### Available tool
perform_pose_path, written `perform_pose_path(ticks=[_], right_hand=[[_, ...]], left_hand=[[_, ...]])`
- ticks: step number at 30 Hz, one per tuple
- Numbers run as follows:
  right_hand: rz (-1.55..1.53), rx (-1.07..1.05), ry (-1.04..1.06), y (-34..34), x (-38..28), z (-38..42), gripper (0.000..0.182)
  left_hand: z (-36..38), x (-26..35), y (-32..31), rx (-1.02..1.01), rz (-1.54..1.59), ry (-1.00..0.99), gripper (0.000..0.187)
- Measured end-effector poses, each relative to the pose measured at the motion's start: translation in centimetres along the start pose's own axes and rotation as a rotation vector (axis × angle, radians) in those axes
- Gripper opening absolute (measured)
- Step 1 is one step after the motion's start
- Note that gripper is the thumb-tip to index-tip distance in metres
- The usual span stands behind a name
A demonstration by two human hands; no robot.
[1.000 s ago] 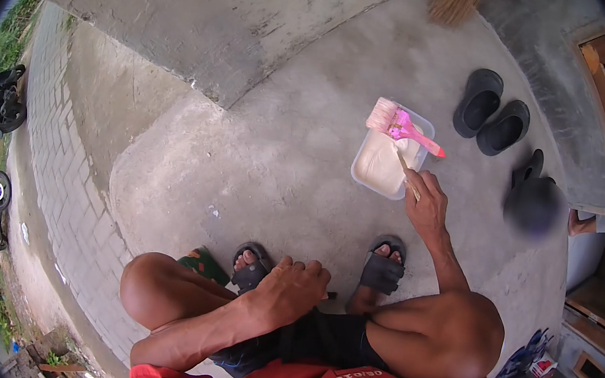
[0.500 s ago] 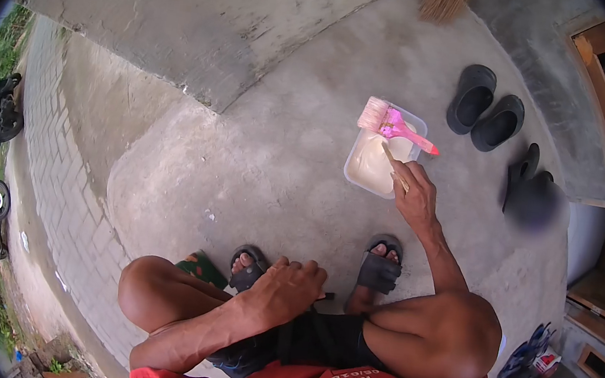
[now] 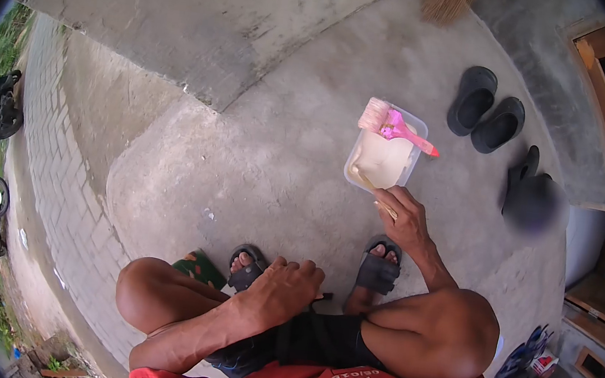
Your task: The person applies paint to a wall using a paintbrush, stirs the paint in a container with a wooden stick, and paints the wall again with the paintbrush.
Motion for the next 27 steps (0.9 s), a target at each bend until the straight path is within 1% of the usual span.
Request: perform_pose_path(ticks=[4, 6, 7, 8, 9, 11, 13, 16, 17, 19, 20, 22, 23, 25, 26, 27], right_hand=[[0.015, -0.046, 0.0, -0.7, 1.1, -2.8, 0.032], [0.058, 0.046, -0.006, -0.4, 1.8, -3.8, 0.032], [0.06, 0.048, -0.003, -0.2, 2.0, -4.2, 0.032], [0.1, 0.092, 0.0, -0.1, 2.1, -4.6, 0.032], [0.14, 0.136, 0.0, -0.1, 2.4, -4.7, 0.033], [0.189, 0.148, -0.039, -0.4, 3.6, -4.5, 0.035], [0.391, 0.216, -0.04, -0.4, 3.9, -3.8, 0.03], [0.452, 0.219, -0.096, 0.1, 3.4, -1.7, 0.029], [0.453, 0.219, -0.095, 0.1, 3.0, -0.9, 0.029], [0.353, 0.104, -0.055, 0.1, 1.5, 0.3, 0.029], [0.358, 0.108, -0.059, 0.1, 1.2, 0.0, 0.029], [0.152, 0.042, -0.028, 0.0, 1.0, -1.1, 0.029], [0.152, 0.045, -0.029, 0.2, 1.4, -1.8, 0.029], [0.185, 0.182, -0.075, 0.6, 3.0, -2.7, 0.033], [0.254, 0.194, -0.094, 0.8, 3.4, -2.2, 0.03], [0.252, 0.192, -0.086, 0.5, 3.1, -1.6, 0.03]], left_hand=[[-0.1, 0.0, 0.3, 0.009, -0.014, -0.009, 0.031], [0.2, 0.1, 0.2, 0.0, -0.011, 0.0, 0.031], [0.1, 0.0, 0.1, -0.008, -0.011, 0.006, 0.031], [0.1, 0.0, 0.1, -0.015, -0.01, 0.012, 0.031], [0.2, 0.0, 0.0, -0.016, -0.01, 0.011, 0.031], [0.3, -0.2, -0.2, 0.002, 0.006, 0.012, 0.031], [0.3, -0.2, -0.1, 0.004, 0.005, 0.014, 0.031], [0.3, 0.0, 0.4, -0.017, 0.01, 0.024, 0.031], [0.3, 0.0, 0.4, -0.043, 0.012, 0.031, 0.031], [0.3, 0.1, 0.3, -0.038, 0.026, 0.019, 0.032], [0.1, 0.2, 0.3, -0.028, 0.034, 0.006, 0.032], [0.0, 0.2, 0.3, -0.024, 0.026, -0.012, 0.032], [0.0, 0.2, 0.4, -0.014, 0.018, -0.018, 0.032], [0.2, 0.0, 0.2, -0.003, 0.013, -0.003, 0.032], [0.3, -0.1, 0.2, 0.007, 0.008, 0.01, 0.031], [0.4, -0.2, 0.2, 0.012, 0.008, 0.016, 0.031]])
Point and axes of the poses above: each hand's wrist, its own z-axis away from the middle knuckle, its own y-axis out of the back of the hand, x = y × z, the point moved 1 cm from there along -z, towards the middle knuckle, and after that the axes turned 13 degrees about -y, right-handed, at the moved point
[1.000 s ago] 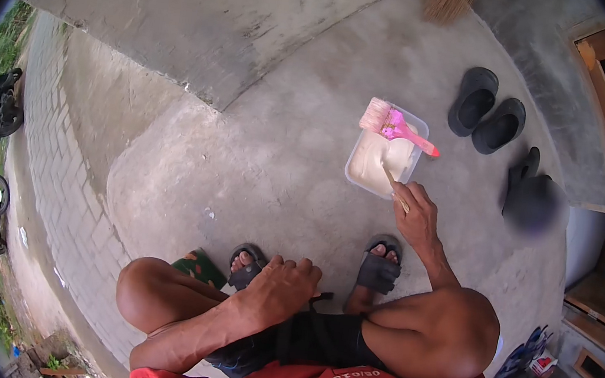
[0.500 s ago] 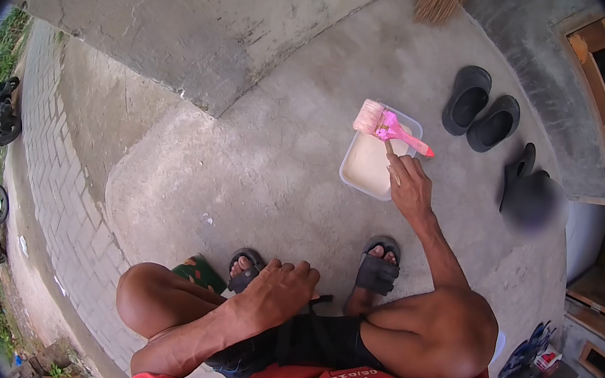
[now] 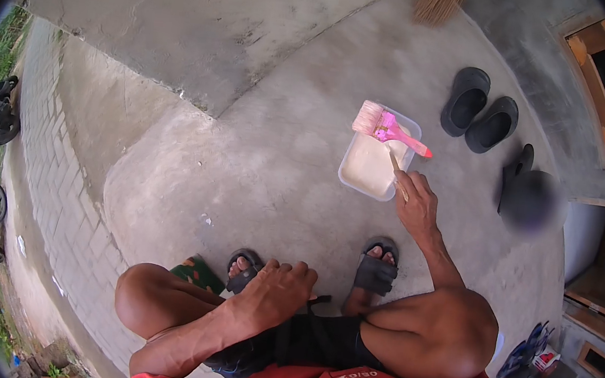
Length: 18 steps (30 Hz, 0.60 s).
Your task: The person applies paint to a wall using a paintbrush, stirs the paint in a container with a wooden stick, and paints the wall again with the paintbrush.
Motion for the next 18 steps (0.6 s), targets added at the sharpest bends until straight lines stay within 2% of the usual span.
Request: perform_pose_path(ticks=[3, 6, 8, 10, 12, 14, 16, 18], right_hand=[[-0.121, -0.117, 0.014, 0.0, -0.7, 1.1, 0.032], [-0.132, -0.087, 0.024, 0.0, -1.0, -0.2, 0.031], [-0.029, -0.014, -0.069, 0.6, -0.2, -0.2, 0.03], [-0.048, -0.061, -0.064, 0.7, -0.7, 0.7, 0.029], [-0.119, -0.134, 0.08, 0.5, -1.4, 1.2, 0.031], [-0.13, -0.107, 0.059, 0.4, -1.0, -0.4, 0.03], [-0.041, -0.029, -0.062, 0.8, -0.3, -1.2, 0.029], [-0.004, -0.054, -0.071, 1.3, -0.9, 0.6, 0.028]], left_hand=[[-0.1, 0.2, 0.1, 0.024, 0.005, -0.016, 0.031], [-0.3, 0.2, 0.0, 0.019, 0.013, -0.044, 0.032], [0.0, 0.1, 0.0, -0.009, -0.033, -0.002, 0.032], [0.1, 0.1, -0.1, -0.002, -0.027, -0.005, 0.031], [-0.2, 0.3, 0.0, -0.002, -0.026, -0.024, 0.031], [-0.3, 0.3, 0.0, -0.002, -0.012, -0.054, 0.031], [0.0, 0.0, -0.3, 0.015, -0.059, -0.037, 0.03], [0.2, 0.0, -0.5, 0.031, -0.098, -0.022, 0.028]])
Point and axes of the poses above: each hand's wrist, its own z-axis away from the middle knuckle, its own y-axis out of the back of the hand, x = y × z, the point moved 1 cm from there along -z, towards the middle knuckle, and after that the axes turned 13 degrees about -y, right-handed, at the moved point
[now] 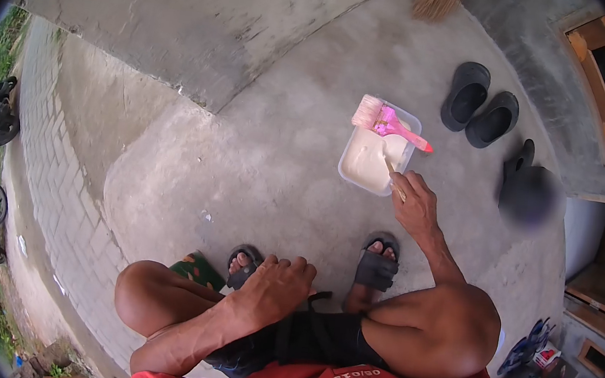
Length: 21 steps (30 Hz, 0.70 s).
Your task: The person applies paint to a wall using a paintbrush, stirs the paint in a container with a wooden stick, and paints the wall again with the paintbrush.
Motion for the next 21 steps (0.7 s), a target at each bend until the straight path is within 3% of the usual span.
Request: perform_pose_path(ticks=[3, 6, 10, 15, 21], right_hand=[[-0.138, -0.18, 0.064, -0.4, -1.5, 0.6, 0.028], [-0.203, -0.106, 0.063, -0.7, -0.9, -1.8, 0.029], [-0.029, -0.032, 0.041, 0.6, 0.6, -1.5, 0.025], [-0.018, -0.15, 0.038, 0.9, 0.0, -1.0, 0.016], [-0.276, -0.227, -0.214, -0.4, 0.6, -2.6, 0.016]], left_hand=[[-0.4, 0.3, 0.2, 0.023, 0.007, -0.05, 0.028], [-0.7, 0.2, 0.6, -0.033, 0.076, -0.028, 0.031], [-0.2, 0.0, 0.2, 0.011, 0.001, -0.031, 0.029], [0.0, 0.0, -0.1, 0.057, 0.042, -0.044, 0.029], [-0.1, 0.2, 0.6, -0.003, 0.062, 0.01, 0.031]])
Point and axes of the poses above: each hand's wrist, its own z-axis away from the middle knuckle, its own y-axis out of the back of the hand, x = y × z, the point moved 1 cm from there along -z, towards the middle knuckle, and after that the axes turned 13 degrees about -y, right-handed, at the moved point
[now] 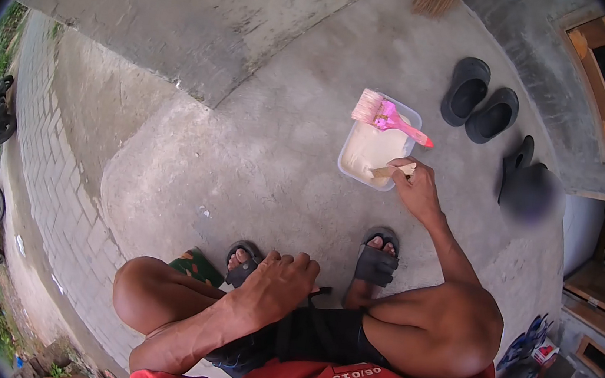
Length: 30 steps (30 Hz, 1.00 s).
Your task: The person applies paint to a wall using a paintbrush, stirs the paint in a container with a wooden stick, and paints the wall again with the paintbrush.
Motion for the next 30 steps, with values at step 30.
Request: perform_pose_path(ticks=[30], right_hand=[[0.249, 0.412, 0.217, -2.6, 1.3, 1.5, 0.034]], left_hand=[[-0.2, -0.1, 0.5, -0.043, 0.034, 0.006, 0.03]])
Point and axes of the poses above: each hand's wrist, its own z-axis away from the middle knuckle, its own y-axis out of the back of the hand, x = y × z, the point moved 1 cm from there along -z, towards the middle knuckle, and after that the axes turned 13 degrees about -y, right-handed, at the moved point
